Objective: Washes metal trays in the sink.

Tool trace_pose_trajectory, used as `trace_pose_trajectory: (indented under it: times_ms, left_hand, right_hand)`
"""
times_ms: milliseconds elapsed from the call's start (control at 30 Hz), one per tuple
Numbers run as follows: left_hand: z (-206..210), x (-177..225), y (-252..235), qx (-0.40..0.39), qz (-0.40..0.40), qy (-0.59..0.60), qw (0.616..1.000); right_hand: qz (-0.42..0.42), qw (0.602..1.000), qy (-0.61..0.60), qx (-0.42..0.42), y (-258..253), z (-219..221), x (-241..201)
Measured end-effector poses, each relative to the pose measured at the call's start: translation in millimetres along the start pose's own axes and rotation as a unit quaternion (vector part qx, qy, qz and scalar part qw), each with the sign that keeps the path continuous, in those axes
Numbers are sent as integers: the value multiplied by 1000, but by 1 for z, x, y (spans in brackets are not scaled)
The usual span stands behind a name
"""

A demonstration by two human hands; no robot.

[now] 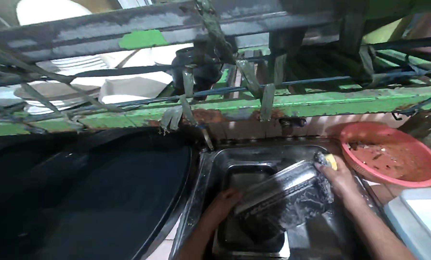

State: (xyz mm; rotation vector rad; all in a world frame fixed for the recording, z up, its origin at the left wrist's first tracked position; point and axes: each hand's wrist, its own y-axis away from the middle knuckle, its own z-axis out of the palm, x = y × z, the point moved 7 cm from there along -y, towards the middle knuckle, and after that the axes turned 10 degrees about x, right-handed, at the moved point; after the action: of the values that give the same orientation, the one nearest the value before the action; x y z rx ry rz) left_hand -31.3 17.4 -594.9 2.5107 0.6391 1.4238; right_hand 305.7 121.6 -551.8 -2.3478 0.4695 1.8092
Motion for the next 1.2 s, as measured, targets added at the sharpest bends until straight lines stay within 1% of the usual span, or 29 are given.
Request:
trace_pose_trajectory:
  times_ms: [33, 67, 100, 133, 167, 200, 233, 333, 367, 433, 467, 533, 567, 600, 633, 667, 700, 733, 767, 800, 833, 900, 967, 1033, 1067, 1100, 1133, 1167, 1200]
  left_hand:
    - [5, 24, 1, -46, 21, -63, 997]
    - [12, 53, 5, -66, 55, -88, 992]
    - [17, 82, 11, -46, 104, -74, 991]
    - [19, 107, 16, 3, 144, -37, 989]
    - [17, 125, 21, 49, 171, 2, 984]
    - [15, 136, 25, 82, 179, 23, 980]
    - [12, 141, 29, 99, 178, 36, 978]
    - [5, 139, 39, 123, 170, 51, 976]
    - [6, 137, 38, 123, 169, 48, 977]
    - [17, 132, 32, 120, 163, 35, 979]
    - [23, 130, 30, 116, 163, 23, 979]
    - [30, 131, 32, 111, 184, 10, 977]
    - [27, 134, 36, 116, 191, 23, 974]
    - [23, 135, 39, 127, 195, 45, 972]
    - [16, 135, 42, 138, 189, 71, 970]
    - [6, 134, 46, 151, 183, 93, 967]
    - [-4, 133, 49, 168, 180, 111, 963]
    - [-12, 130, 50, 181, 178, 134, 958]
    - [-16, 124, 51, 185, 171, 165, 954]
    - [-17, 117, 51, 188, 160, 203, 948]
    - [-17, 110, 50, 190, 141, 249, 939]
    - [-15, 95, 48, 162, 92, 313, 931]
    - [-14, 84, 42, 90, 66, 317, 942]
    - [-25, 91, 39, 21, 71, 247, 966]
    - [-30, 102, 39, 6, 85, 189, 978]
    - [-30, 115, 42, -1, 109, 128, 986]
    - [-25, 127, 49, 7, 138, 79, 987]
    - [-19, 138, 57, 32, 164, 58, 984]
    - [-14, 145, 64, 71, 177, 82, 978]
  right_hand:
    - [-50, 998, 27, -15, 8, 3, -27]
    - [-114, 992, 44, -30, 20, 10, -53]
    - [-184, 980, 55, -44, 34, 19, -77]
    - [-251, 965, 58, -53, 48, 28, -95]
    - [-301, 950, 56, -57, 58, 33, -104]
    - [-329, 942, 46, -51, 60, 33, -105]
    - [-332, 942, 33, -42, 55, 28, -98]
    - [-262, 964, 53, -15, 22, 6, -51]
    - [-256, 964, 69, -9, 20, 3, -43]
    - [-307, 948, 83, -7, 40, 9, -56]
    - [-356, 931, 81, -6, 57, 15, -70]
    - [-469, 881, 67, 2, 85, 29, -99]
    - [-500, 864, 58, 6, 90, 33, -106]
    - [-488, 872, 35, -5, 86, 31, -105]
    - [-437, 899, 9, -17, 75, 26, -97]
    - [-362, 932, -8, -12, 59, 18, -87]
    - [-272, 962, -31, -7, 44, 9, -73]
    - [-167, 983, -74, 1, 33, 4, -59]
    - [-72, 989, -127, 5, 28, 1, -47]
    - [-7, 985, -173, 4, 29, 1, -39]
    - [24, 977, -210, 6, 32, 2, -35]
    - [20, 974, -227, 10, 38, 2, -43]
    - [-20, 981, -193, 28, 41, -2, -62]
    - [-95, 985, -137, 33, 47, -8, -90]
    - [-156, 983, -97, 27, 55, -9, -106]
    - [-228, 972, -58, 8, 68, -4, -121]
    - [-312, 950, -22, -13, 85, 5, -133]
    - [-386, 922, 0, -36, 100, 16, -141]
    - [-454, 890, 15, -48, 110, 26, -143]
